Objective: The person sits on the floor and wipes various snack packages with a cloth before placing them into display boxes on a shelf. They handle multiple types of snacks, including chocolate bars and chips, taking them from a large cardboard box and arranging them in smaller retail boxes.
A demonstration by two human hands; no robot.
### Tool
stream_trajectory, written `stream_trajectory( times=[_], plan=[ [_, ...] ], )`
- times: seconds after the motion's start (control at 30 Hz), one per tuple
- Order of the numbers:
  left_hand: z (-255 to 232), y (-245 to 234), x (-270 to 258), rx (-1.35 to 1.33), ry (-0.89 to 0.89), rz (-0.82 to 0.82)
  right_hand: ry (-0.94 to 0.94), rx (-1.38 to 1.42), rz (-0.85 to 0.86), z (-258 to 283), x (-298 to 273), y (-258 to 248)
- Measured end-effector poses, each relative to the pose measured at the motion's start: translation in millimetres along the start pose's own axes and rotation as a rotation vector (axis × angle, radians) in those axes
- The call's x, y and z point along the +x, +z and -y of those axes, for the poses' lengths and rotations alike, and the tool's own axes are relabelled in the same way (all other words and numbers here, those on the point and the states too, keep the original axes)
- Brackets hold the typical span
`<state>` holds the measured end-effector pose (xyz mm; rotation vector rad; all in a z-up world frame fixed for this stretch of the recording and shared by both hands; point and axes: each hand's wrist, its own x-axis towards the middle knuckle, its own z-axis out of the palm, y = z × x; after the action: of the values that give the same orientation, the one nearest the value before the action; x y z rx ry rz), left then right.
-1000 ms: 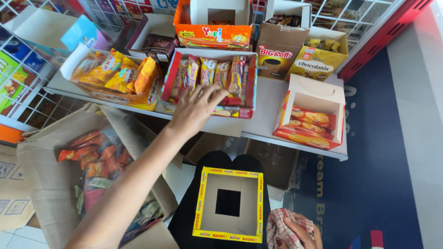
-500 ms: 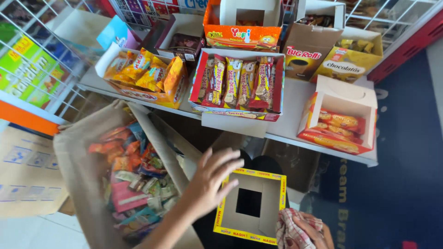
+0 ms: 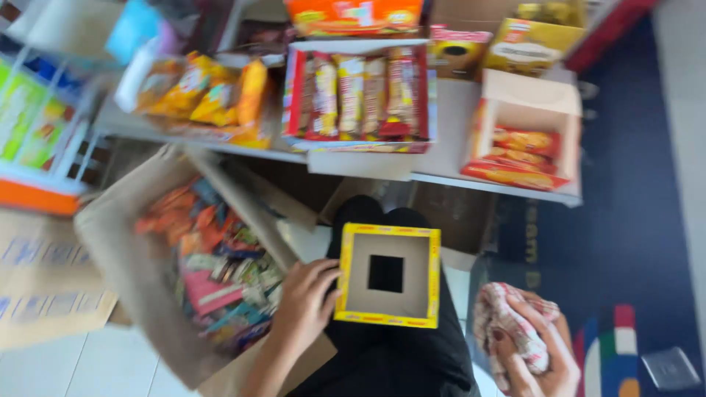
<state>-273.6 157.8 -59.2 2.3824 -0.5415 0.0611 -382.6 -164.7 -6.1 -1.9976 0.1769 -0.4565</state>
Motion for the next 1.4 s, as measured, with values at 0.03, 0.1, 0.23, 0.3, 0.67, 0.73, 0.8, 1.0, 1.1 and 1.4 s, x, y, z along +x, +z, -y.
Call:
stream_trajectory(
  times=[0.03,0.1,0.23,0.3,0.67,0.73,0.8,1.0,1.1,1.4],
  plan=[
    [-1,1,-1,0.038,0.001,0.083,-0.074,-0.008,0.024,-6,2,-1],
    [-4,38,-23,0.123,0.033,0.083,-0.066,0.037,0.098,-72,0,-8],
    [-31,53,-26,0.144,0.141,0.167,0.873,0.437,0.156,-162,31,13],
    [-28,44,-29,0.043,0.129,0.136,0.391,0.093,0.211,-92,27,38],
    [163,-61,-50,0.126,-0.314,-0.401,-0.146,-0.171,0.341,32,59,117],
    [197,-54,-44,0.175,-0.429,-0.396,-0.116,-0.156,0.351,39,62,119],
    [222,-37,-36,0.292,-0.583,-0.272,-0.107,-0.185,0.350,38,63,115],
    [256,-10,-30,0.626,-0.761,-0.053,-0.030,-0.198,0.304,32,64,92],
    [237,-25,-29,0.576,-0.845,0.011,0.080,-0.226,0.278,14,61,73],
    [192,-78,-10,0.440,-0.626,-0.394,-0.115,-0.280,0.181,-28,89,51]
  ],
)
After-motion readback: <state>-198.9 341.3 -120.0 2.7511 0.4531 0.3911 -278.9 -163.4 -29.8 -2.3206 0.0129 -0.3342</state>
